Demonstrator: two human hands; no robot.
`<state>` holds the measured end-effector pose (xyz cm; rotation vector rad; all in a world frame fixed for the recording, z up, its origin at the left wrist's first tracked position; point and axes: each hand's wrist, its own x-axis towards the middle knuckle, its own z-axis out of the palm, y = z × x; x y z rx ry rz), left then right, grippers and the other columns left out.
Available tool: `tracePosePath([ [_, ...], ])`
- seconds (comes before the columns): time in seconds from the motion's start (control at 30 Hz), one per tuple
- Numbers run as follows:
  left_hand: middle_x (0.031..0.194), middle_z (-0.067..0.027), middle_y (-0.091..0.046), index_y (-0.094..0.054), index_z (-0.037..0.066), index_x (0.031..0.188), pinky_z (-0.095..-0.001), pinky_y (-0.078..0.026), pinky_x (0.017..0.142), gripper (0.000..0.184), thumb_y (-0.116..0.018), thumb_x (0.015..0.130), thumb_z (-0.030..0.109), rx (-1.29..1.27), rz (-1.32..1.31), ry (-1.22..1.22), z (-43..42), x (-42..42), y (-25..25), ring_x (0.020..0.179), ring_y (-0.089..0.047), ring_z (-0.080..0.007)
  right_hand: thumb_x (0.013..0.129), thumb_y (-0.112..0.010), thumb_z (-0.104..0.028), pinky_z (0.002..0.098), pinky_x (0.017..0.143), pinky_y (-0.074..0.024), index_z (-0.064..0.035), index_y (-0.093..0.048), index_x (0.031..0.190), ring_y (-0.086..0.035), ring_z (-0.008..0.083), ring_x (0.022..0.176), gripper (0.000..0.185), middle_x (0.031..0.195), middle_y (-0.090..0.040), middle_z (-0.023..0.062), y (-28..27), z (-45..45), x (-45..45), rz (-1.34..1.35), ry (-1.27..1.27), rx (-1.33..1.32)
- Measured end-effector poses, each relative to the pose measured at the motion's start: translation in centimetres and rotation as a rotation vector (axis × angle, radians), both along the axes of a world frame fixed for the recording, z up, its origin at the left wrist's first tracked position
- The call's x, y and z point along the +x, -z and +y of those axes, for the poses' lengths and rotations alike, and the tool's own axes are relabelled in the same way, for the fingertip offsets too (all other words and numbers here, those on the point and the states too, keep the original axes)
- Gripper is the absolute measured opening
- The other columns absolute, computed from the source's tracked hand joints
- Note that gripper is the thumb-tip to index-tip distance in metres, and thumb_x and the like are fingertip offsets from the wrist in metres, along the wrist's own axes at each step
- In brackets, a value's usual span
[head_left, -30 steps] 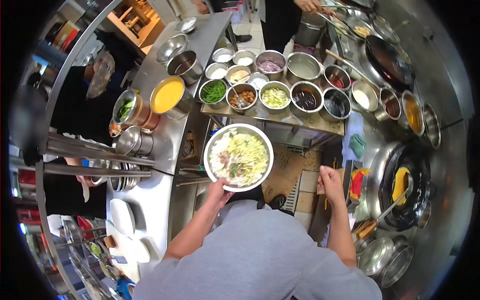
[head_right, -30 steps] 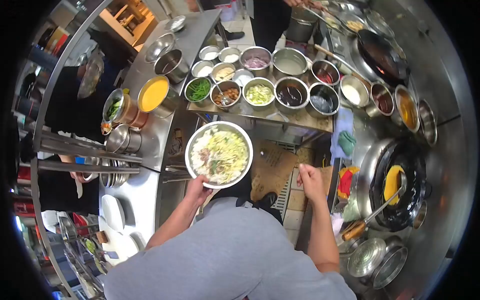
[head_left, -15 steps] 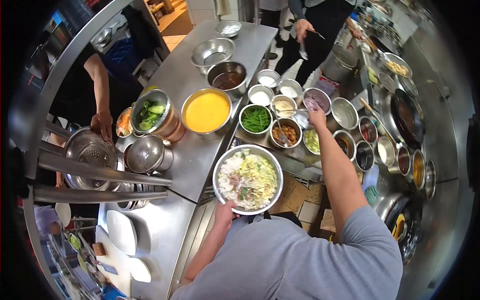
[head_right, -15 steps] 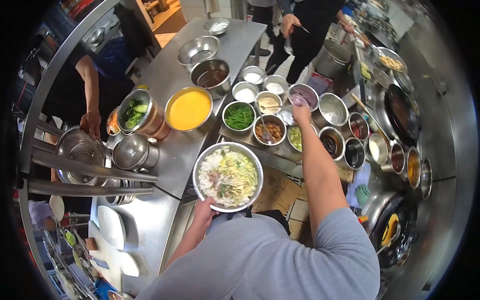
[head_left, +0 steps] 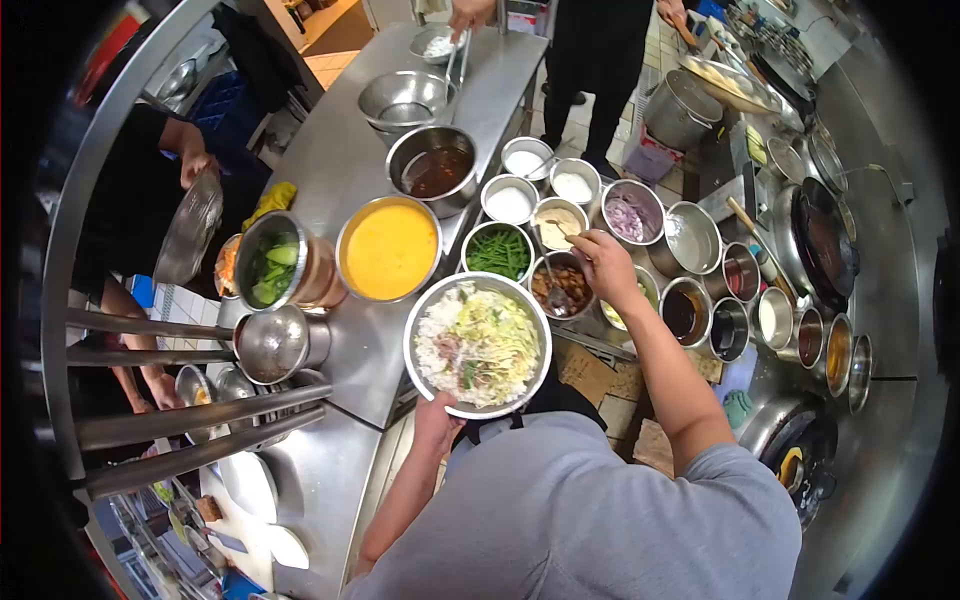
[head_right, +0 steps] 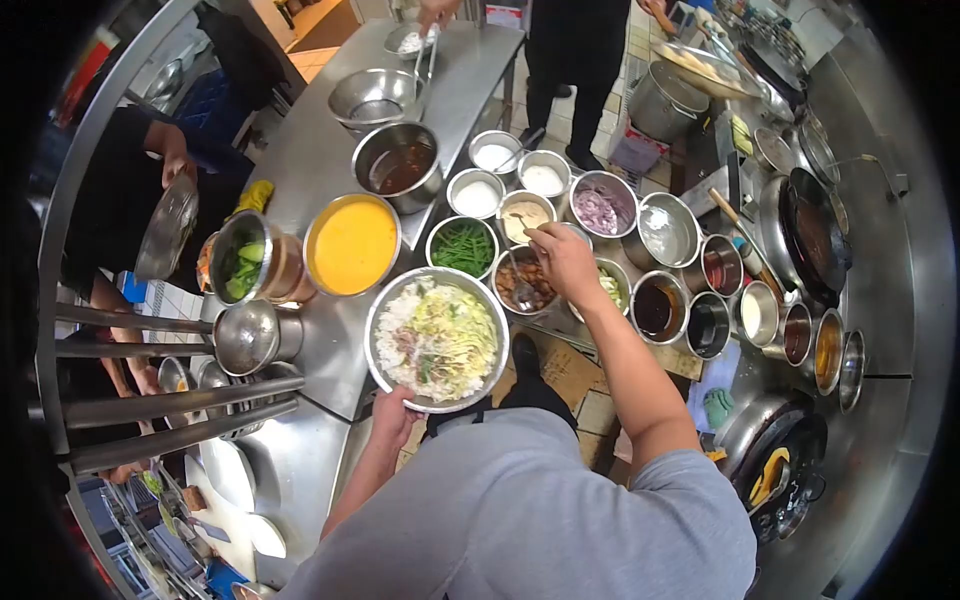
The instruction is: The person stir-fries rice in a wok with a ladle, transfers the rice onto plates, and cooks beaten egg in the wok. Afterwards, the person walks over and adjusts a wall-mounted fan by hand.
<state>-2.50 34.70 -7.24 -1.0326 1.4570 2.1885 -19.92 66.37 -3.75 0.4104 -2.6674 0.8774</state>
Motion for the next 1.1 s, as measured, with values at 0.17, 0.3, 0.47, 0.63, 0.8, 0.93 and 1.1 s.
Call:
tracePosePath([
  [0.17, 0.084, -0.012, -0.061, -0.045, 0.0, 0.116, -0.0292, -0.047, 0.041, 0.041, -0.046, 0.075, 0.002, 0.094, 0.025, -0.127, 3.0, 0.2, -0.5, 0.056, -0.06, -0.0199, 0.087, -0.06, -0.008, 0.0358, 0.075, -0.0505, -0.0045, -0.069, 0.101, -0.066, 0.0311, 0.085, 0.017, 0.092, -0.068, 0.0157, 3.7, 6.4, -0.5, -0.126, 0.183, -0.252],
  [0.3, 0.086, -0.0108, -0.062, -0.046, -0.001, 0.116, -0.0282, -0.049, 0.042, 0.04, -0.046, 0.076, 0.002, 0.066, -0.023, -0.171, 4.5, 0.8, 0.9, 0.059, -0.062, -0.0194, 0.089, -0.06, -0.014, 0.0327, 0.077, -0.0512, -0.0045, -0.07, 0.099, -0.068, 0.0266, 0.089, 0.018, 0.096, -0.069, 0.0154, 4.5, 7.7, -2.8, -0.184, 0.236, -0.451],
  [0.47, 0.086, -0.0112, -0.063, -0.048, 0.0, 0.113, -0.0261, -0.05, 0.043, 0.035, -0.047, 0.077, 0.003, 0.05, -0.017, -0.235, 7.1, 0.9, -0.3, 0.058, -0.062, -0.0189, 0.086, -0.061, -0.015, 0.0349, 0.074, -0.0519, -0.0054, -0.07, 0.097, -0.068, 0.0281, 0.084, 0.018, 0.091, -0.069, 0.0158, 8.3, 6.3, -6.0, -0.166, 0.127, -0.426],
  [0.63, 0.086, -0.0111, -0.063, -0.048, -0.001, 0.114, -0.0266, -0.05, 0.043, 0.036, -0.047, 0.078, 0.004, -0.016, -0.084, -0.269, 8.0, 1.1, -0.9, 0.057, -0.061, -0.0185, 0.086, -0.06, -0.019, 0.0396, 0.071, -0.051, -0.0092, -0.071, 0.096, -0.066, 0.0325, 0.078, 0.018, 0.088, -0.068, 0.0169, 9.2, 3.8, -6.8, -0.279, 0.122, -0.325],
  [0.8, 0.083, -0.0136, -0.061, -0.045, 0.0, 0.116, -0.027, -0.047, 0.041, 0.037, -0.046, 0.079, 0.003, -0.027, -0.032, -0.299, 8.7, 1.1, -0.9, 0.054, -0.059, -0.0183, 0.086, -0.06, -0.021, 0.0387, 0.072, -0.0511, -0.0086, -0.071, 0.096, -0.066, 0.0323, 0.079, 0.019, 0.087, -0.068, 0.0172, 9.8, 3.0, -6.2, -0.248, 0.088, -0.36],
  [0.93, 0.085, -0.0137, -0.06, -0.042, 0.0, 0.119, -0.0281, -0.049, 0.042, 0.042, -0.046, 0.078, 0.002, -0.09, -0.024, -0.287, 8.9, 0.5, -1.0, 0.056, -0.059, -0.0197, 0.088, -0.06, -0.017, 0.0319, 0.068, -0.0504, -0.0023, -0.07, 0.098, -0.066, 0.0207, 0.076, 0.02, 0.086, -0.071, 0.0109, 10.1, 3.9, -6.4, -0.332, 0.114, -0.598],
  [1.1, 0.086, -0.0145, -0.06, -0.042, -0.004, 0.117, -0.027, -0.05, 0.041, 0.04, -0.048, 0.077, 0.001, -0.107, -0.03, -0.251, 8.7, -1.3, -0.7, 0.055, -0.059, -0.0194, 0.092, -0.058, -0.017, 0.0248, 0.059, -0.0429, -0.0049, -0.07, 0.099, -0.055, 0.0088, 0.069, 0.019, 0.083, -0.068, 0.0025, 8.6, 6.6, -5.9, -0.587, 0.235, -0.993],
])
